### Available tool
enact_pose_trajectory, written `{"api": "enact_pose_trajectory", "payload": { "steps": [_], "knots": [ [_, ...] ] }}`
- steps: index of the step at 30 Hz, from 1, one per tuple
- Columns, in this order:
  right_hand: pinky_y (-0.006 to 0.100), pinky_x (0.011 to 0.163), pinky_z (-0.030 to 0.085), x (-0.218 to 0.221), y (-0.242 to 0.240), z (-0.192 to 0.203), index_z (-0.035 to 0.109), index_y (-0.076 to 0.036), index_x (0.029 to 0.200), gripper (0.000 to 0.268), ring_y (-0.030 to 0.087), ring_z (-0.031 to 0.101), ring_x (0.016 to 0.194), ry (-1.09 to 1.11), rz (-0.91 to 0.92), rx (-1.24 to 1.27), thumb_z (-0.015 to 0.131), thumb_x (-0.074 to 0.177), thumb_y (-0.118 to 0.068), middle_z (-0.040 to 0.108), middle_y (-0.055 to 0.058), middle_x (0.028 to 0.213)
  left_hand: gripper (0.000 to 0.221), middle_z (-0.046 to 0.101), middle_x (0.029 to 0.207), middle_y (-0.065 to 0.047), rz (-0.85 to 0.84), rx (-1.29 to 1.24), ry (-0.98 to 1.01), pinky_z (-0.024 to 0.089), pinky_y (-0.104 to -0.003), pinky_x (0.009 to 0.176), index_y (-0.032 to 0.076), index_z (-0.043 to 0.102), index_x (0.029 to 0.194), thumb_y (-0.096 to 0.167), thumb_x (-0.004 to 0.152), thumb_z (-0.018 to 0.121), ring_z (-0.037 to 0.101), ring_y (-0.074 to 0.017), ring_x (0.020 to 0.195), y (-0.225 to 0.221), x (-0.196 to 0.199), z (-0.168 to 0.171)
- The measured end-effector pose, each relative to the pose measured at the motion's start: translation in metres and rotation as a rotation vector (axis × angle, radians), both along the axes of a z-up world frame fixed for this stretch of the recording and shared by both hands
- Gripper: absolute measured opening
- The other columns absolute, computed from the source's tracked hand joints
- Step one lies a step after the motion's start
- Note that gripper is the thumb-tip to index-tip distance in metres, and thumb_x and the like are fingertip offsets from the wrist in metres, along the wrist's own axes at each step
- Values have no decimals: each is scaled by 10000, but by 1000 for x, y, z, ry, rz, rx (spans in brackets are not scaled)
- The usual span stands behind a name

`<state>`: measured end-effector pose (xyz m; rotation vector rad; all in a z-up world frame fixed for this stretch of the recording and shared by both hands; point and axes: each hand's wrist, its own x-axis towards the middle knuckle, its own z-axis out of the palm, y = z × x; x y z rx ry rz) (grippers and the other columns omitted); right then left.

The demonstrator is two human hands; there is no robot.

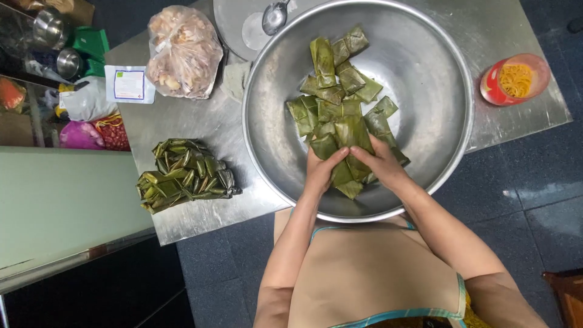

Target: Wrapping food items in leaves and organizing them into a large metal bowl.

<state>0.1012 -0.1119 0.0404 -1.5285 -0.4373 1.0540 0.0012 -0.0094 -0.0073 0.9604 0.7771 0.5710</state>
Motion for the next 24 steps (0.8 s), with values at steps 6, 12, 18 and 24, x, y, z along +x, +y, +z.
{"api": "enact_pose_trajectory", "payload": {
  "steps": [6,12,18,24],
  "knots": [
    [594,1141,374,-16,-5,0,353,-92,1617,803,396,464,1384,155,-2,76,729,949,-332,480,200,1511,582,704,1146,-96,7,18,100,567,-421,827,58,650,1297,330,847,899,663,-171,1025,6,-7,-35],
    [609,1219,192,-13,-8,-7,209,-169,1667,754,456,266,1493,-293,11,195,600,1031,-277,315,289,1605,846,570,1441,-235,-240,-774,-433,434,-578,1118,26,492,1473,601,898,727,592,-354,1300,23,-31,-101],
    [535,1159,309,-12,6,-25,541,-174,1520,535,416,414,1407,-893,4,185,602,1024,-368,494,148,1450,999,553,1406,-186,-438,-832,-507,442,-590,1103,57,383,1533,640,812,755,570,-328,1268,11,-14,-82],
    [643,1080,376,11,8,57,613,-50,1425,522,569,499,1293,-717,310,147,684,972,-301,560,331,1387,1200,532,1365,-126,-435,-843,-651,451,-604,1084,95,253,1604,688,709,789,545,-297,1231,15,-39,-47]
  ]
}}
